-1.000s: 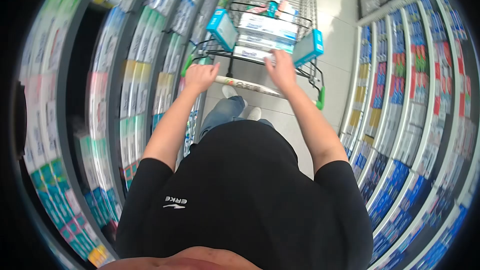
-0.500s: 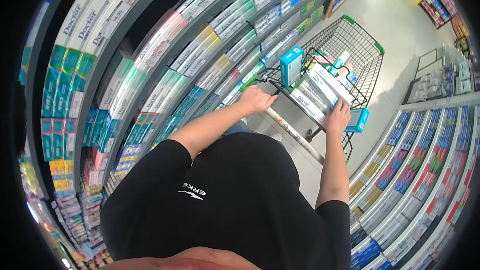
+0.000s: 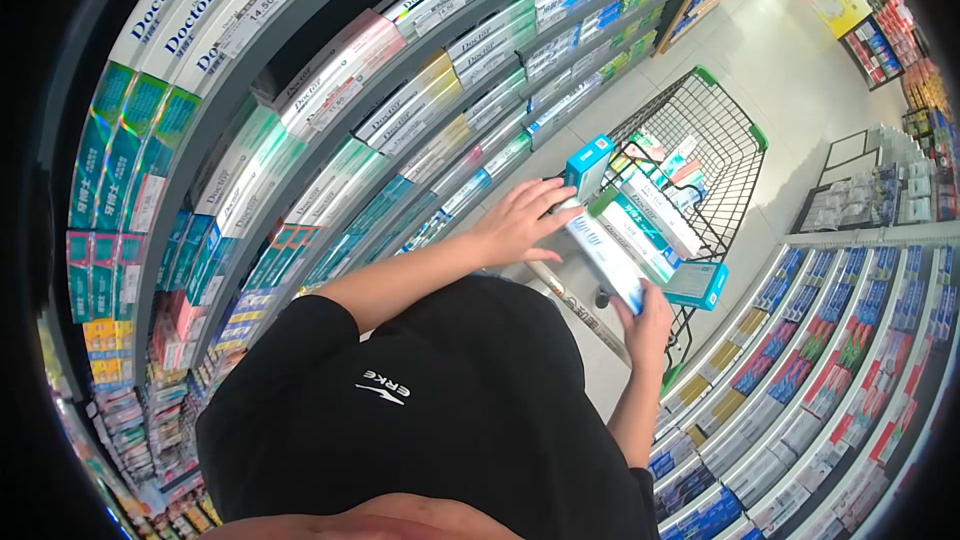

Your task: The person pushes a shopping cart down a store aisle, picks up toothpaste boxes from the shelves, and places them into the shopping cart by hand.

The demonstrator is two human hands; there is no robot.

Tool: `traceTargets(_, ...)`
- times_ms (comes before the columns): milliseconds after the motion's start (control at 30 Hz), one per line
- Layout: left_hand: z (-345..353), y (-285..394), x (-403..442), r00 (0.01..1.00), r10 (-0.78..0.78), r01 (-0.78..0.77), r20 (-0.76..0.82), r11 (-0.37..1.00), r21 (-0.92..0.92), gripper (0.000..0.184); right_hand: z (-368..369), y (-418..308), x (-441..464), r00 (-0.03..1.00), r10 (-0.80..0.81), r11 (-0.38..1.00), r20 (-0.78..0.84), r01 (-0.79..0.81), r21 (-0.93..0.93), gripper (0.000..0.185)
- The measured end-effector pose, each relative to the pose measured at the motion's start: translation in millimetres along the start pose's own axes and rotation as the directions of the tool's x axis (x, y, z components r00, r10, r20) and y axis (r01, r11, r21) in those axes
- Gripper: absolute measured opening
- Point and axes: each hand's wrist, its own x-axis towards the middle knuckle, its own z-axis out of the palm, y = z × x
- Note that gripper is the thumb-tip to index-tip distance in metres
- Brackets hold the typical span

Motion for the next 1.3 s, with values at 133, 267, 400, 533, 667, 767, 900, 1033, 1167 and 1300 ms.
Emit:
traceTargets(133,-49,0,4,0.969,0.176,-0.18,0.172,0.984,0.007,0.073,-21,-59,-13,0.978,-0.21,0.976,-0.001,0.21,0.053,0.057)
traceTargets(267,-82,-15,-7,0.857,0.046,-0.01,0.514,0.997,-0.074,0.061,-29,-95,-4,0.953,-0.299,0.944,-0.049,0.302,0.129,0.071)
traceTargets(400,-106,-58,-19,0.995,-0.056,0.062,0.077,0.995,-0.073,0.063,1,-89,-18,0.991,0.056,0.955,-0.122,-0.017,0.296,0.086)
traceTargets(533,-175,-99,20,0.908,-0.334,0.371,-0.253,0.921,0.115,0.066,63,-38,-64,0.981,0.155,0.985,0.12,-0.162,0.056,0.064)
traceTargets(667,-233,-151,68,0.784,-0.476,0.592,-0.398,0.767,0.249,0.066,78,-34,-74,0.964,0.181,0.975,0.197,-0.149,-0.164,0.038)
traceTargets(767,-253,-175,96,0.679,-0.653,0.72,-0.335,0.68,0.134,0.07,79,-42,-69,0.951,0.257,0.958,0.171,-0.227,-0.177,0.034)
traceTargets(900,-238,-222,111,0.664,-0.65,0.745,-0.369,0.618,0.25,0.081,81,-44,-68,0.956,0.257,0.956,0.143,-0.23,-0.18,0.033)
traceTargets(1033,-225,-234,114,0.694,-0.617,0.717,-0.371,0.547,0.432,0.087,77,-47,-65,0.96,0.247,0.961,0.129,-0.226,-0.16,0.032)
traceTargets(1167,-221,-240,110,0.701,-0.612,0.708,-0.366,0.533,0.464,0.092,78,-46,-64,0.96,0.248,0.958,0.129,-0.223,-0.183,0.033)
traceTargets(1300,-225,-234,112,0.684,-0.639,0.725,-0.351,0.544,0.423,0.092,81,-47,-64,0.966,0.24,0.959,0.094,-0.221,-0.178,0.033)
